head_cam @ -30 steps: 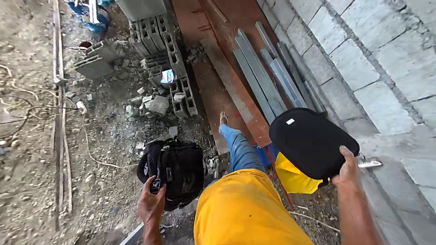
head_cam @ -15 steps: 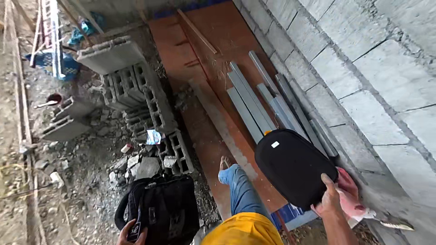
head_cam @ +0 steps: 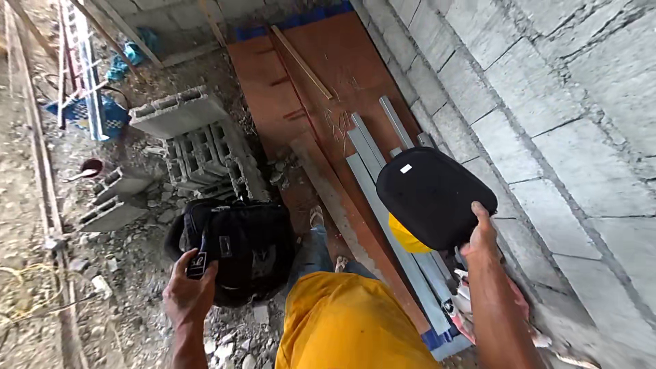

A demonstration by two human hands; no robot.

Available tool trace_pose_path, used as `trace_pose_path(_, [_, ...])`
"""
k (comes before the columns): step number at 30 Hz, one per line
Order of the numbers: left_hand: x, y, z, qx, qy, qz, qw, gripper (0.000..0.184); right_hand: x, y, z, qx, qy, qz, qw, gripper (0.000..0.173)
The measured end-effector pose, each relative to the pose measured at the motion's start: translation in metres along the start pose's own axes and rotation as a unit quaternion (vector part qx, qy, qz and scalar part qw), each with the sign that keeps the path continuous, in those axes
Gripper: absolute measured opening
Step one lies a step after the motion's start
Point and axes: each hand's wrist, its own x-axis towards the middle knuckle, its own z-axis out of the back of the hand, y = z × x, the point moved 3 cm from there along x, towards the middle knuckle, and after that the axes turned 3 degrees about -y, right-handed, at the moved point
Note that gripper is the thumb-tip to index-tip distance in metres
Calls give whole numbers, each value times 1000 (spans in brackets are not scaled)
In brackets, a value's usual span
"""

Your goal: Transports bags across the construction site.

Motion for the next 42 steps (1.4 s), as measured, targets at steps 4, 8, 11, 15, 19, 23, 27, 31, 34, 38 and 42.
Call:
trace_pose_path(4, [86,-52,-13,6,0,4,1000,52,17,15,-56,23,-19,8,1000,52])
trace_pose_path(8, [153,-85,-29,18,15,1,1000,52,18,32,-96,20,-62,-11,998,57])
trace_pose_path(11, [209,-114,-40,41,32,-3,999,52,25,44,-133,31,-84,-21,996,58])
trace_pose_path(15, [276,-167,-51,66,71,-7,995,54,55,61,-191,42,-88,-15,995,60])
trace_pose_path(19, [337,-208,-76,76,91,-15,993,53,96,77,-260,35,-80,-18,996,61])
trace_pose_path(23, [400,-254,-120,77,105,-16,991,52,150,93,-343,12,-62,-27,998,62])
trace_pose_path(27, [474,-321,-183,83,133,2,988,52,229,110,-442,-27,-57,-56,996,61])
trace_pose_path(31, [571,-414,-262,121,178,16,976,53,320,136,-565,-70,-40,-101,992,55])
trace_pose_path(34, [646,-469,-318,114,188,18,975,51,388,146,-656,-85,-29,-135,987,51])
trace_pose_path(38, [747,-532,-393,81,192,10,978,49,476,163,-790,-104,12,-139,985,49])
trace_pose_path(42, [835,-590,-473,65,204,-21,977,51,571,165,-907,-87,42,-124,987,49])
